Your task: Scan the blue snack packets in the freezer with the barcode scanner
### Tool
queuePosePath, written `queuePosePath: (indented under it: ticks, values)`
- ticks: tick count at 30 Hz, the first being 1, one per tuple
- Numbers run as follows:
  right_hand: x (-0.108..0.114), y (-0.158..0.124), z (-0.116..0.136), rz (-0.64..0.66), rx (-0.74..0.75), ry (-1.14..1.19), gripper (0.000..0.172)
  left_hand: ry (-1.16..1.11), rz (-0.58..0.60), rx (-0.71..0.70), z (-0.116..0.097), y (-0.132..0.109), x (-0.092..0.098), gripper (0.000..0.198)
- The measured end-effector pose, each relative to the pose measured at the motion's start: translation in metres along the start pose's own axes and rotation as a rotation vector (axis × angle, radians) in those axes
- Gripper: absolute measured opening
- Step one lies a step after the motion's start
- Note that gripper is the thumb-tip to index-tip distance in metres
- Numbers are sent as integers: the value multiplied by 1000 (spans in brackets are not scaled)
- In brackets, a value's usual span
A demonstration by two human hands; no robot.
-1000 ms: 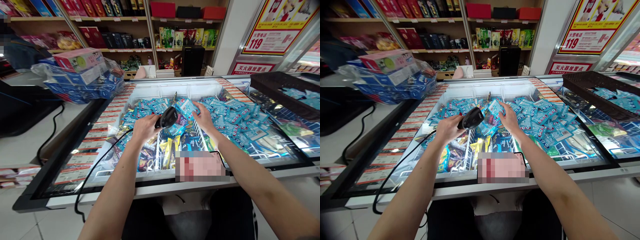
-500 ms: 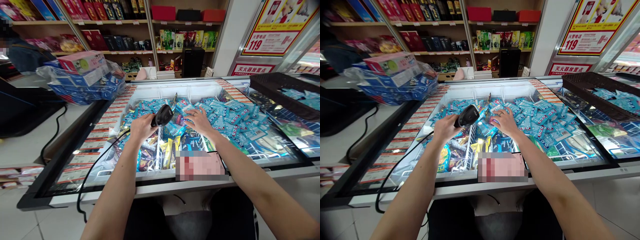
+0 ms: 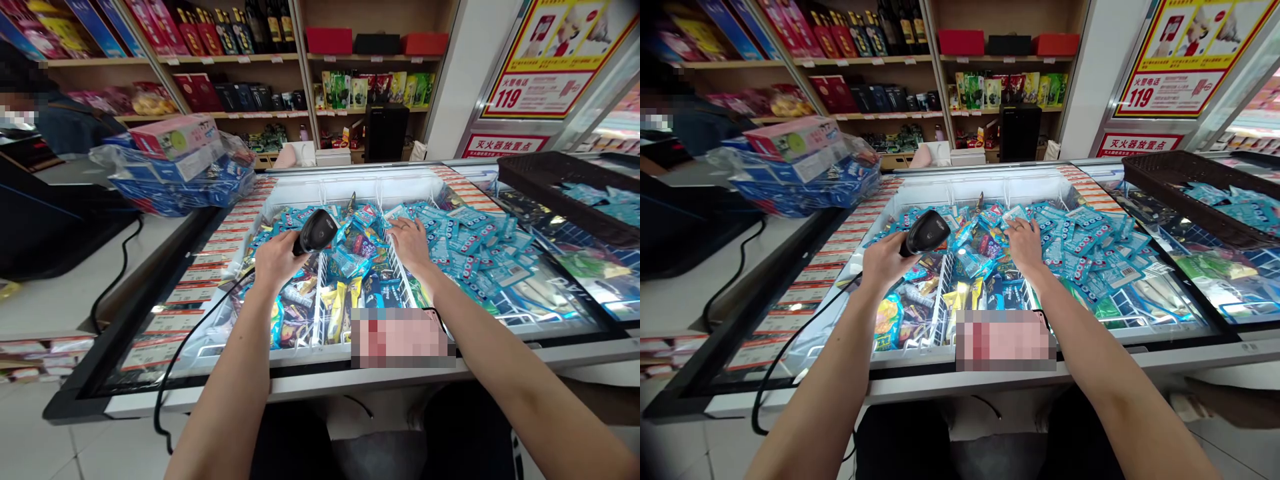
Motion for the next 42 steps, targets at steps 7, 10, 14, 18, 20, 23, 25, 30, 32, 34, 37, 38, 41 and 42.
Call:
queuePosePath:
  ticks: [7, 10, 14, 18, 20, 23, 25, 30, 32, 34, 37, 38, 41, 42]
  values:
    - [3, 0, -6, 24, -78, -119, 30, 70, 37, 25, 6, 10, 12, 33]
    - [8, 0, 2, 16, -34, -136, 30, 103, 15, 63, 22, 5, 17, 35]
    - [16, 0, 23, 16, 88, -106, 28, 116, -56, 158, 52, -9, 19, 38]
    - [16, 0, 37, 55, 194, -54, 27, 107, -58, 199, 71, -16, 18, 38]
    - [13, 1, 40, 76, 220, -32, 27, 105, -51, 201, 75, -16, 19, 38]
    - [7, 3, 46, 88, 227, -20, 26, 107, -34, 187, 76, -14, 20, 36]
    - [4, 6, 54, 94, 230, -11, 25, 108, -24, 166, 74, -15, 20, 36]
    - [-4, 26, 94, 153, 307, 38, 31, 103, -20, 142, 72, -17, 19, 36]
    - [-8, 37, 112, 189, 344, 81, 31, 101, -13, 147, 72, -17, 19, 36]
    - [-13, 48, 127, 218, 344, 111, 35, 100, -3, 148, 72, -17, 19, 37]
    - [-23, 56, 148, 269, 420, 91, 48, 92, 13, 136, 71, -17, 18, 37]
    - [-26, 57, 152, 286, 452, 78, 50, 90, 16, 128, 71, -17, 17, 36]
    - [-30, 53, 152, 322, 493, 46, 50, 87, 15, 101, 69, -17, 15, 33]
    - [-28, 51, 147, 329, 480, 43, 49, 85, 14, 94, 68, -16, 15, 33]
Point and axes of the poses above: each hand's wrist, its own y-axis towards the middle knuckle, its own x-axis out of the back of the hand, z = x × y, the point moved 7 cm from there along y, towards the middle knuckle, and after that the axes turned 9 degrees about -y, right-handed, at the moved point
